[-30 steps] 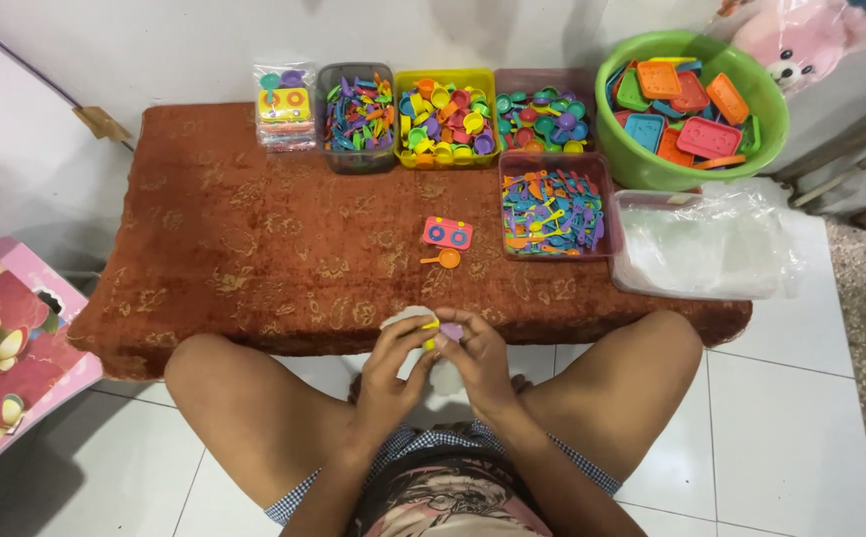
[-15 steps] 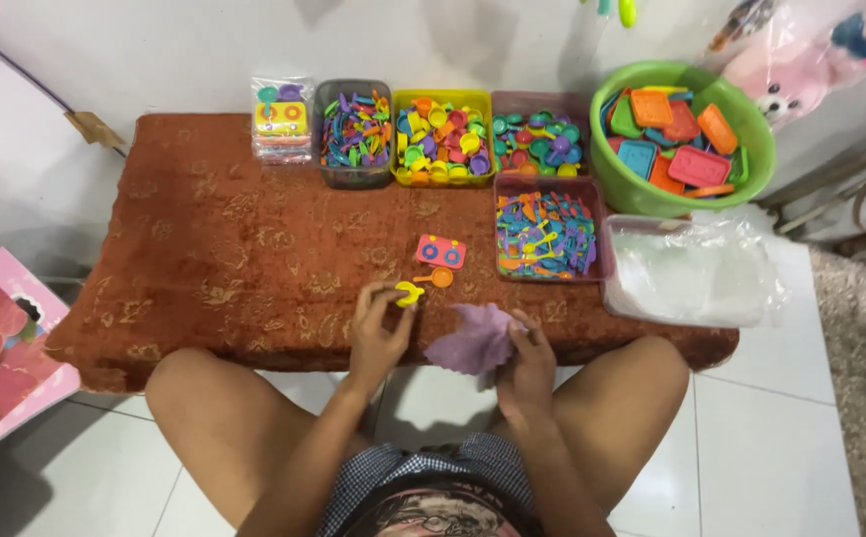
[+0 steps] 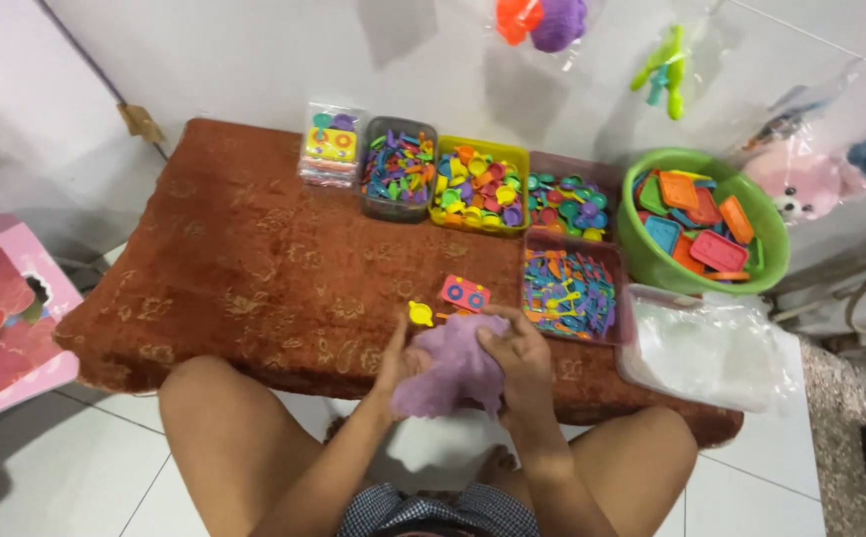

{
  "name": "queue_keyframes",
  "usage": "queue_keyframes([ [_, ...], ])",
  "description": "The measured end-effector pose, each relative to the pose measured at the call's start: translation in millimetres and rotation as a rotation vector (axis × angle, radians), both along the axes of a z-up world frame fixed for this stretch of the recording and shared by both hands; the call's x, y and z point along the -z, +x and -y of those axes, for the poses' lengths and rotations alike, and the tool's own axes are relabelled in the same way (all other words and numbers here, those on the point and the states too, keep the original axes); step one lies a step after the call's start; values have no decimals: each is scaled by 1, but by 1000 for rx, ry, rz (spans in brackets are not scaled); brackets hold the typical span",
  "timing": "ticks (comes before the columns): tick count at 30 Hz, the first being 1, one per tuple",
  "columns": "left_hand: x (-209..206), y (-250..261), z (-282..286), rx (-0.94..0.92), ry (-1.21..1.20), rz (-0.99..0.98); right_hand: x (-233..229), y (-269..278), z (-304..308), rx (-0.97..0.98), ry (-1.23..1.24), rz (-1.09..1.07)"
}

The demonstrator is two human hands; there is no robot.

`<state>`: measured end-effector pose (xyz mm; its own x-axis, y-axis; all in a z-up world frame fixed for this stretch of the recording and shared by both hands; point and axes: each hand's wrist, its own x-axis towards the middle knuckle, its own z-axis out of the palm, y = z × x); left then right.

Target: Cleaning small plastic toy pieces with a cloth and sorting them into containers

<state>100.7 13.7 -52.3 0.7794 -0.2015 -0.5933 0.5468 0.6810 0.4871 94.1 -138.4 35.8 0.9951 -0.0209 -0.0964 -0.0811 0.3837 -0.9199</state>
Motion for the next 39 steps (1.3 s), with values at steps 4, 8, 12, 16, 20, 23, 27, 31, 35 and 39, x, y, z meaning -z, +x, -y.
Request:
queue_keyframes([
  [4,-50,-17,-35,-231,-453,-71,29,44,-21,-77,-100,109],
  [8,22,-8,-62,-245,-559,129,44,95,-32,-86,-347,212],
  [12,67,1,-82,-371,-436,156,88,187,-48,-107,-728,501],
  [16,14,1,-71,-447,-344,-41,81,269,-86,-149,-943,601],
  [20,39,-2,-62,-275,537,325,85,327,-129,-250,-1219,620],
  [23,46,-1,-59,-351,642,525,90,351,-155,-358,-1469,557],
  [27,55,-1,-58,-425,322,501,100,364,-175,-505,-1762,519],
  [31,93,6,-47,-558,-115,290,115,379,-166,-487,-1673,594],
  [35,53,-5,-60,-501,-14,201,89,360,-154,-299,-1284,605],
  [39,62,-4,-57,-539,-169,202,54,317,-127,-208,-706,368],
])
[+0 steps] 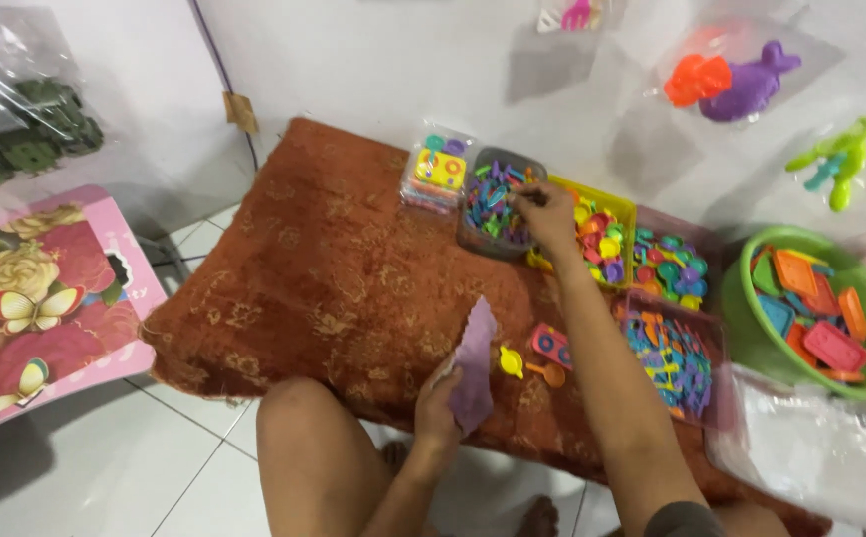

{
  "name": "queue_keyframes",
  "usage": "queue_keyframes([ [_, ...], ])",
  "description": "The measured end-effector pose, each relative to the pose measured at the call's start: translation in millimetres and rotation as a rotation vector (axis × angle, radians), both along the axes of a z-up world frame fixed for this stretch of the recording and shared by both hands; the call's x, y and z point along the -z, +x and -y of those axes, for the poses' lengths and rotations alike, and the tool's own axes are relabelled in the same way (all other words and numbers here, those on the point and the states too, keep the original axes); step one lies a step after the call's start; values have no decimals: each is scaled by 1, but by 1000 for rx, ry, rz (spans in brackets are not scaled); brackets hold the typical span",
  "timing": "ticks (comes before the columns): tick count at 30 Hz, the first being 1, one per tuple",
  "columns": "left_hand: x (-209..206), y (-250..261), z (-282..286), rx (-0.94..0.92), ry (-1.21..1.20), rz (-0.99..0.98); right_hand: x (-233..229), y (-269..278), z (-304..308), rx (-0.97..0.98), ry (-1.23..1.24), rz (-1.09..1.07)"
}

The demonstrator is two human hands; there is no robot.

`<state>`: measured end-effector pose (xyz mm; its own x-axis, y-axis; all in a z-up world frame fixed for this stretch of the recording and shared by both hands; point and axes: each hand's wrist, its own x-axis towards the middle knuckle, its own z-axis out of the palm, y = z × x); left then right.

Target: Cleaning small plastic toy pieces with a cloth and sorting them into containers

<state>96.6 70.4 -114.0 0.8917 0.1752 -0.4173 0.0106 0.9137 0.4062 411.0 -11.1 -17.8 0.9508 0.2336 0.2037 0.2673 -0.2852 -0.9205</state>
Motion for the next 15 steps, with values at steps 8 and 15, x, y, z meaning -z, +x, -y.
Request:
queue_keyframes([
  [8,-53,-11,11,-13,-152,-183,7,-178,84,-208,-107,-59],
  [15,-104,-34,43,94,153,-164,8,-277,101,-55,-207,278],
])
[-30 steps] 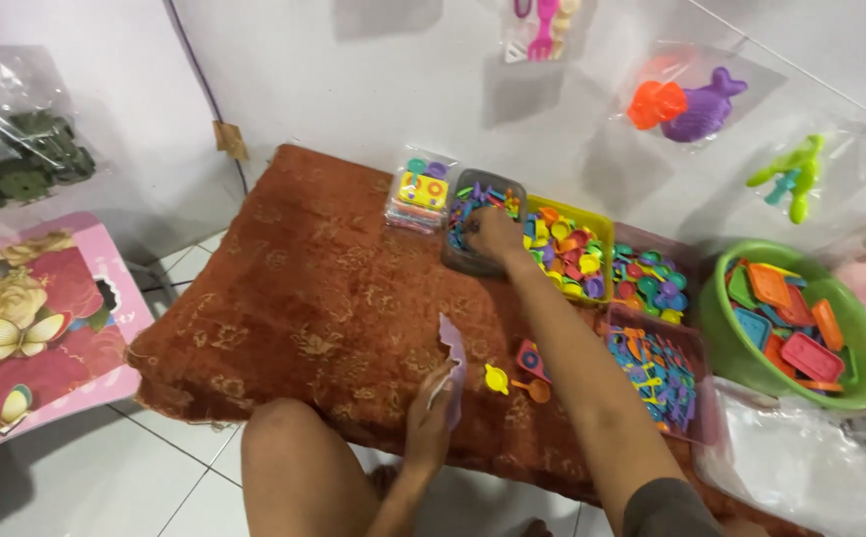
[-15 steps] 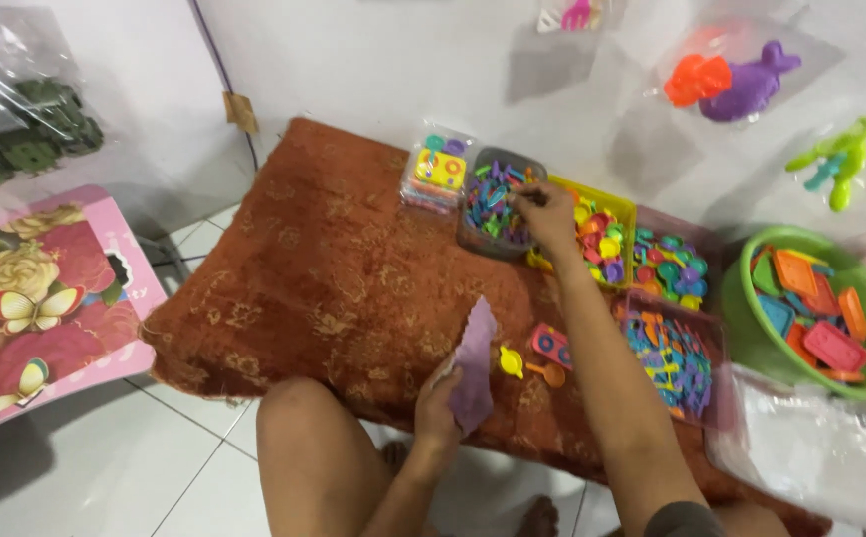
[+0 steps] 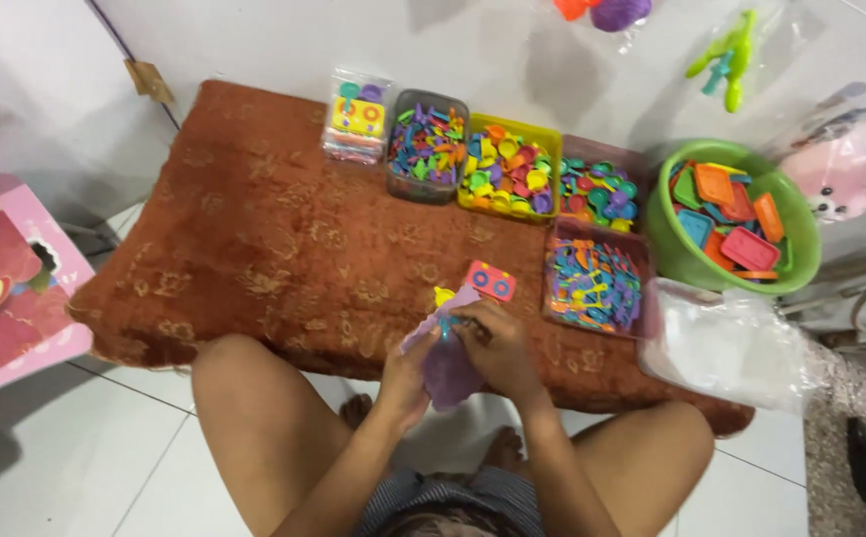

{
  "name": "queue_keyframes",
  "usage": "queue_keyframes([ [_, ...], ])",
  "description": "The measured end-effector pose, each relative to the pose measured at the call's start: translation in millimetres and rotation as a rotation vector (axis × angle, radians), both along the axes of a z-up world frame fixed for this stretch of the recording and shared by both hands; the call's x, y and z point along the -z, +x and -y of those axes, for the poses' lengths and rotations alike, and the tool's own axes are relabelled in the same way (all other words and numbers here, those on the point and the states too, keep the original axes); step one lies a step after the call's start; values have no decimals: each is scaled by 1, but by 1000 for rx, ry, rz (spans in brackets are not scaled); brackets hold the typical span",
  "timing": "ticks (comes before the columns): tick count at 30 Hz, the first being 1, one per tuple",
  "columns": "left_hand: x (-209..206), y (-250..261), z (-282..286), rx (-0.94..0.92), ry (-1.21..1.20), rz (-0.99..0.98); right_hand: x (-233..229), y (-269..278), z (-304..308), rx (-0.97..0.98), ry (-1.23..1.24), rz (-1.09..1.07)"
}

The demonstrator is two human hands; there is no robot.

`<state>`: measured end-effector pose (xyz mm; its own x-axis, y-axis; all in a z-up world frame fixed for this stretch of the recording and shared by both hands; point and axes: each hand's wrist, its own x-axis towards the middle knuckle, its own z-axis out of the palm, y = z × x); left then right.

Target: Cleaning small plastic toy pieces with a cloth and sorting them into containers

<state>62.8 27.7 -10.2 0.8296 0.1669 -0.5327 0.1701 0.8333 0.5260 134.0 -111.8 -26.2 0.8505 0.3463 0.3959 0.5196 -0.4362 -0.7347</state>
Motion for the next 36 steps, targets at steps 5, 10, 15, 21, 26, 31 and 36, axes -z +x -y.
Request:
queue_keyframes([
  [5,-2,-19,28,52,301,11,-7,-31,13,43,22,51],
  [10,-16,-37,39,56,483,28,-15,-60,18,152,5,111],
  [15,-16,-50,45,84,613,129,-29,-77,23,128,67,128],
  [21,-14,-64,49,69,643,189,-33,-91,24,196,105,124],
  [26,-20,-68,57,-20,675,208,-53,-109,13,173,98,230],
  [31,-8,-71,59,-28,724,222,-53,-115,9,166,97,248],
  [36,-4,-70,60,-11,700,229,-50,-116,3,187,68,295],
])
